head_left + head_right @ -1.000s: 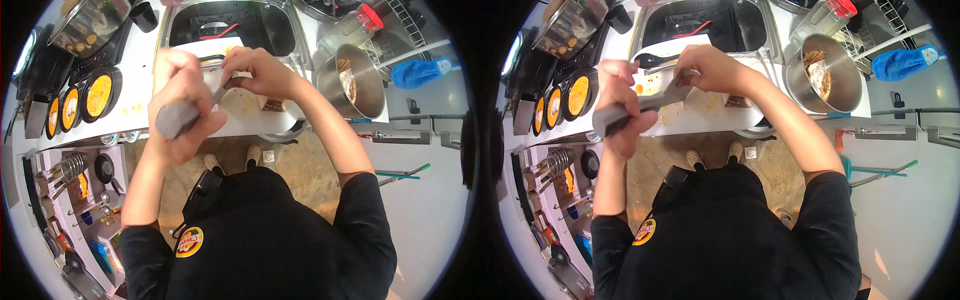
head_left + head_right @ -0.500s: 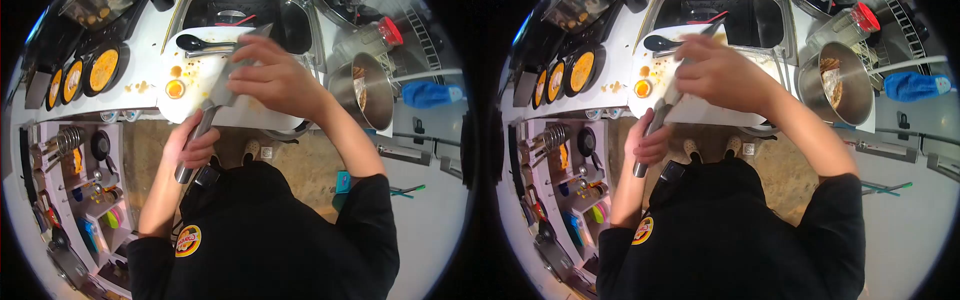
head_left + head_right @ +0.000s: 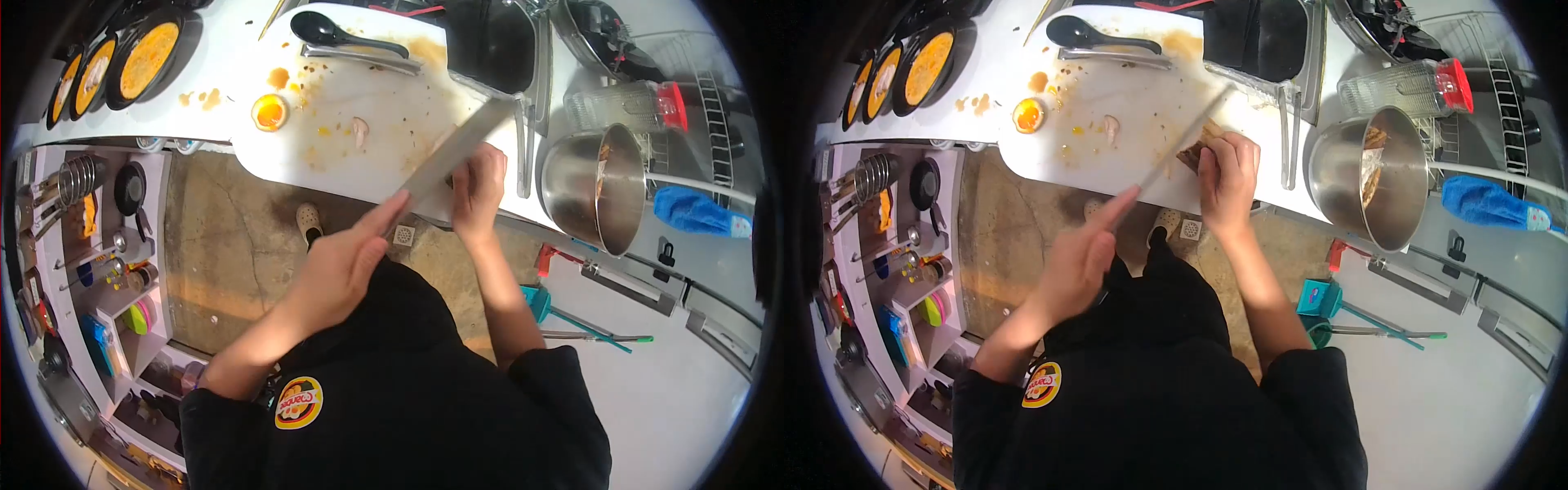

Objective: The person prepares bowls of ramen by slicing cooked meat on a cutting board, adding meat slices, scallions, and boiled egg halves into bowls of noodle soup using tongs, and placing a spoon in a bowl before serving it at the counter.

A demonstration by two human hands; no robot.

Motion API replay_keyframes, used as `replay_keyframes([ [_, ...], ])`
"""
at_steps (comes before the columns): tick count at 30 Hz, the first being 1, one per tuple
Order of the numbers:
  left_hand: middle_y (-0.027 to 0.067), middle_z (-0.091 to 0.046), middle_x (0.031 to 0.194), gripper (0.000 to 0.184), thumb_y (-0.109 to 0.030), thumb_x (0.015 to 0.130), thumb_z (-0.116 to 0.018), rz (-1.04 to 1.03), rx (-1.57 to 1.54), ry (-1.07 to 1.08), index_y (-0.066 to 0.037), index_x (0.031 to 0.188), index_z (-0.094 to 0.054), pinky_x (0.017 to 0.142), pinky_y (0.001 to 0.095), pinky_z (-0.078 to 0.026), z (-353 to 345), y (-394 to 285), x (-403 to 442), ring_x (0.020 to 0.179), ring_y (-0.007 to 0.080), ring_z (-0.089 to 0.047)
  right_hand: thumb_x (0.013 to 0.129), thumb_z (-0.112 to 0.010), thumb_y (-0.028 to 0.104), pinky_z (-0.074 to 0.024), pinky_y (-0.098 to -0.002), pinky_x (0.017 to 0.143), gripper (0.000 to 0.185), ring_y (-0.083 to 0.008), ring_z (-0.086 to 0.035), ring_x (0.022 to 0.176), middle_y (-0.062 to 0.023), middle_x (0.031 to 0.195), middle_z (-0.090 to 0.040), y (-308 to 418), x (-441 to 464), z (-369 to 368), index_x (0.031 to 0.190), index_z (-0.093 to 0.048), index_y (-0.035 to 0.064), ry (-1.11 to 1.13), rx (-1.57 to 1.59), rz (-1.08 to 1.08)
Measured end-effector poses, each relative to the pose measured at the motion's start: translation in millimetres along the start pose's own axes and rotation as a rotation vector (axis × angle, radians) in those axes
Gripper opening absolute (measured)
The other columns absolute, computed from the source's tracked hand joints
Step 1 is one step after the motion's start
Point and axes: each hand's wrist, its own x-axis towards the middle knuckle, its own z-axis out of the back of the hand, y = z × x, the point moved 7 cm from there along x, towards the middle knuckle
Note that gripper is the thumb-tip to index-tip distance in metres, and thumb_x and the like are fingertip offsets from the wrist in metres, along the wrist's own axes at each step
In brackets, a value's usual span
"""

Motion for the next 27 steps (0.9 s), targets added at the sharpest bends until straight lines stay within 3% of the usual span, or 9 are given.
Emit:
replay_keyframes([
  [2, 0.0131, -0.061, 0.074, 0.046, -0.025, 0.101, -0.045, -0.061, 0.109, -0.003, -0.014, 0.146, -0.038, 0.06, 0.0369, -0.048, -9.5, -0.4, -5.4, 0.06, 0.0294, -0.059, 0.075, -0.061, -0.005, -0.0386, -0.0438, 0.089, 0.028, -0.0374, -0.048, 0.098, -0.0162, 0.105, -0.054, 2.2, -3.6, -4.0, 0.102, -0.057, -0.0004, -0.01, -0.031, -0.075],
  [4, 0.0218, -0.064, 0.1, 0.045, -0.022, 0.101, -0.044, 0.008, 0.222, 0.05, -0.011, 0.144, -0.041, 0.074, 0.0374, -0.05, -16.4, 8.4, -10.0, 0.078, 0.0352, -0.063, 0.073, -0.061, -0.005, -0.0358, -0.0445, 0.09, 0.032, -0.0388, -0.046, 0.1, -0.0174, 0.109, -0.053, 1.2, -10.6, -6.7, 0.105, -0.056, -0.0005, -0.049, 0.019, -0.103],
  [5, 0.0218, -0.064, 0.1, 0.045, -0.022, 0.101, -0.044, 0.011, 0.211, 0.049, -0.011, 0.144, -0.041, 0.074, 0.0374, -0.05, -17.8, 12.0, -12.3, 0.078, 0.0352, -0.063, 0.072, -0.062, -0.004, -0.0353, -0.0441, 0.09, 0.033, -0.0384, -0.046, 0.101, -0.0176, 0.11, -0.052, -8.4, -15.5, -10.7, 0.104, -0.056, -0.0005, -0.001, 0.051, -0.201],
  [7, 0.0149, -0.059, 0.073, 0.049, -0.027, 0.099, -0.049, 0.0, 0.317, 0.034, -0.022, 0.147, -0.037, 0.06, 0.0442, -0.049, -17.7, 18.3, -18.6, 0.064, 0.0354, -0.06, 0.07, -0.063, -0.003, -0.0347, -0.0438, 0.09, 0.033, -0.038, -0.046, 0.102, -0.0178, 0.11, -0.052, -16.1, -20.8, -17.3, 0.103, -0.056, -0.0004, 0.057, 0.078, -0.3],
  [10, 0.0144, -0.057, 0.071, 0.05, -0.028, 0.099, -0.049, 0.009, 0.346, 0.035, -0.023, 0.147, -0.037, 0.058, 0.0444, -0.049, -14.9, 22.9, -26.1, 0.063, 0.035, -0.059, 0.068, -0.064, -0.001, -0.0331, -0.0428, 0.091, 0.035, -0.0365, -0.046, 0.103, -0.0174, 0.11, -0.051, -16.4, -21.9, -21.8, 0.102, -0.055, -0.0001, 0.028, 0.135, -0.322],
  [15, 0.0143, -0.057, 0.07, 0.05, -0.03, 0.099, -0.049, 0.033, 0.349, 0.055, -0.024, 0.147, -0.036, 0.057, 0.0449, -0.049, -9.2, 26.8, -28.8, 0.062, 0.0353, -0.059, 0.065, -0.065, 0.002, -0.0297, -0.0419, 0.092, 0.038, -0.0338, -0.045, 0.105, -0.0158, 0.109, -0.05, -1.6, -8.1, -18.8, 0.101, -0.053, 0.0017, -0.12, 0.07, -0.222],
  [23, 0.015, -0.058, 0.072, 0.051, -0.031, 0.099, -0.049, 0.07, 0.342, 0.111, -0.024, 0.148, -0.034, 0.058, 0.0454, -0.05, -3.2, 25.8, -23.8, 0.064, 0.0365, -0.06, 0.067, -0.066, 0.006, -0.0286, -0.0427, 0.093, 0.039, -0.034, -0.043, 0.107, -0.0157, 0.111, -0.049, -7.1, -10.8, -22.9, 0.103, -0.052, 0.0021, -0.109, 0.0, -0.245],
  [25, 0.0188, -0.063, 0.09, 0.048, -0.02, 0.099, -0.047, 0.165, 0.351, 0.213, -0.014, 0.145, -0.038, 0.071, 0.0437, -0.049, -5.1, 25.8, -18.6, 0.076, 0.0389, -0.061, 0.068, -0.066, 0.007, -0.0287, -0.0433, 0.093, 0.038, -0.0347, -0.043, 0.107, -0.0158, 0.111, -0.049, -11.8, -15.7, -21.9, 0.103, -0.052, 0.0021, -0.115, 0.018, -0.278],
  [27, 0.0187, -0.063, 0.087, 0.048, -0.02, 0.099, -0.047, 0.152, 0.318, 0.206, -0.014, 0.145, -0.038, 0.07, 0.0431, -0.049, -6.8, 24.6, -10.2, 0.075, 0.0385, -0.06, 0.069, -0.065, 0.007, -0.0286, -0.0446, 0.092, 0.039, -0.0367, -0.042, 0.108, -0.0169, 0.112, -0.049, -21.3, -24.0, -28.9, 0.105, -0.052, 0.0018, 0.012, -0.009, -0.334],
])
